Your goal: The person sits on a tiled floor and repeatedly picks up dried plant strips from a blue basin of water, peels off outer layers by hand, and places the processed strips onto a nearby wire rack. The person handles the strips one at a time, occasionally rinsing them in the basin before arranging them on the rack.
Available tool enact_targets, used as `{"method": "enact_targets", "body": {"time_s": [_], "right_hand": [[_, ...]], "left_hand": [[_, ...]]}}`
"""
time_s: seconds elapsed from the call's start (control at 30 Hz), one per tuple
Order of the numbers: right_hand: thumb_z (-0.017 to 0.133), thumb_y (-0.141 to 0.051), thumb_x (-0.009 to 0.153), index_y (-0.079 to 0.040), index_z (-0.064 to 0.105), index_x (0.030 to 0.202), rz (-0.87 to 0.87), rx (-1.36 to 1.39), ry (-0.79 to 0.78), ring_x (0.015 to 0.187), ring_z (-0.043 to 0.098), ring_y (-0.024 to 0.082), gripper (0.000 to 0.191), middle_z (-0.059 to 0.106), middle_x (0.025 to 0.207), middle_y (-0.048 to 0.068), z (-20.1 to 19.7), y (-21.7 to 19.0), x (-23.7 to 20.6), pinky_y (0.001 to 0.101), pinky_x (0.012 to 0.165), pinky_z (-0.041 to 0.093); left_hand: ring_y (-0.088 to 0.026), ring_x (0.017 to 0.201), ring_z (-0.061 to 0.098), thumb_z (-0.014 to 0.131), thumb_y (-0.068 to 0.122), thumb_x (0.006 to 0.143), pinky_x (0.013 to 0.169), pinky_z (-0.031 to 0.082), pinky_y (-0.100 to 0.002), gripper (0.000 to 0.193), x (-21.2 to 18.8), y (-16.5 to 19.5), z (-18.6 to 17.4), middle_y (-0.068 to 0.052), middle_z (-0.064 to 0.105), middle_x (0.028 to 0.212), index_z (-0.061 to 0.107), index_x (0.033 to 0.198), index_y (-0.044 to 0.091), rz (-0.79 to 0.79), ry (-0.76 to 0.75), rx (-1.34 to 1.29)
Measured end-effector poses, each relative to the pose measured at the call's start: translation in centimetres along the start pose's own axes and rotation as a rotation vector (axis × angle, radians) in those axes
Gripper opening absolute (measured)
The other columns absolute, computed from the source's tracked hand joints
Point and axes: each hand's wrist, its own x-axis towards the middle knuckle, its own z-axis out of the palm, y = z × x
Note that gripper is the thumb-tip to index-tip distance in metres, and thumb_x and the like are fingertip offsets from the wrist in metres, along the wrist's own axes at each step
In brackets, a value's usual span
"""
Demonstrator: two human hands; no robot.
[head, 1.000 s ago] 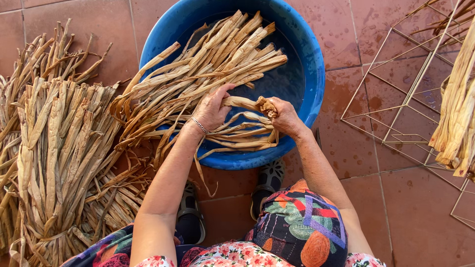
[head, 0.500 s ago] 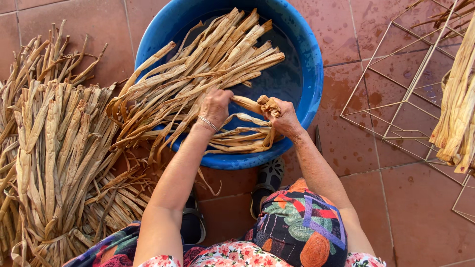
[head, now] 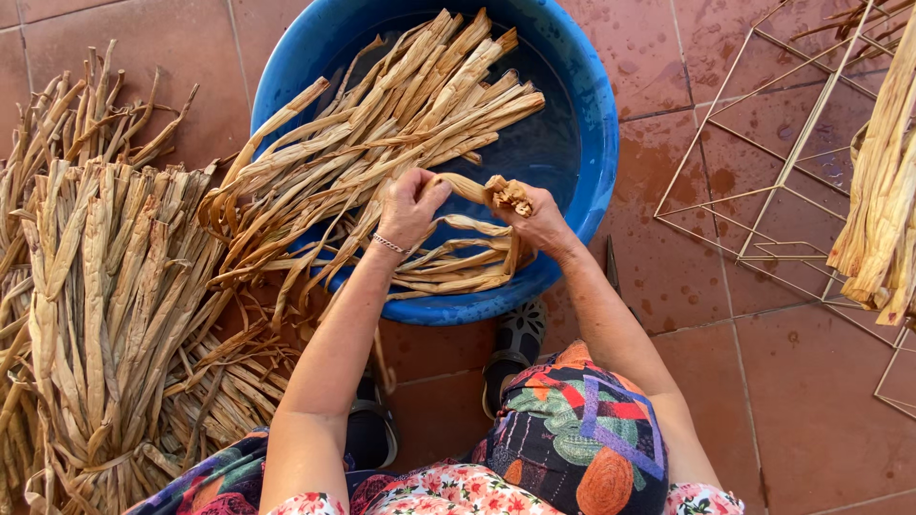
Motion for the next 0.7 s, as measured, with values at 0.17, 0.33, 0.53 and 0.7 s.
{"method": "enact_targets", "body": {"time_s": [0.17, 0.33, 0.53, 0.7], "right_hand": [[0.079, -0.009, 0.092, -0.004, 0.073, 0.109, 0.039, -0.018, 0.015, 0.085, 0.062, 0.006, 0.019, 0.072, 0.092, -0.002, -0.4, 0.3, -0.3, 0.0246, 0.076, 0.054], [0.079, -0.008, 0.092, -0.002, 0.073, 0.103, 0.127, 0.193, 0.097, 0.079, 0.063, 0.005, 0.013, 0.07, 0.088, -0.002, -0.7, 1.4, -0.5, 0.023, 0.07, 0.054], [0.079, -0.005, 0.091, -0.003, 0.074, 0.102, 0.148, 0.207, 0.121, 0.076, 0.061, 0.004, 0.012, 0.069, 0.085, -0.003, -1.3, 1.5, -0.7, 0.022, 0.066, 0.052], [0.076, -0.003, 0.089, -0.003, 0.074, 0.104, -0.084, -0.08, 0.147, 0.081, 0.065, 0.005, 0.014, 0.074, 0.088, 0.001, -0.8, 0.2, -0.8, 0.0231, 0.071, 0.055]], "left_hand": [[-0.019, 0.083, 0.07, 0.072, 0.01, 0.099, 0.07, 0.058, -0.032, 0.009, 0.0, 1.3, -0.2, -0.006, 0.072, 0.096, 0.067, 0.107, 0.009, 0.767, 0.2, 0.627], [-0.029, 0.089, 0.066, 0.067, -0.001, 0.093, 0.076, 0.057, -0.037, 0.028, -1.0, 1.2, -0.2, -0.017, 0.068, 0.101, 0.064, 0.121, -0.006, 0.93, 0.112, 0.929], [-0.028, 0.086, 0.065, 0.067, 0.001, 0.089, 0.077, 0.056, -0.039, 0.015, -1.7, 1.1, 0.2, -0.011, 0.066, 0.089, 0.069, 0.103, 0.002, 0.706, -0.114, 1.031], [-0.018, 0.076, 0.066, 0.072, 0.015, 0.094, 0.069, 0.055, -0.033, 0.01, -2.3, 0.7, 0.6, -0.005, 0.071, 0.082, 0.074, 0.094, 0.005, 0.325, -0.315, 0.5]]}}
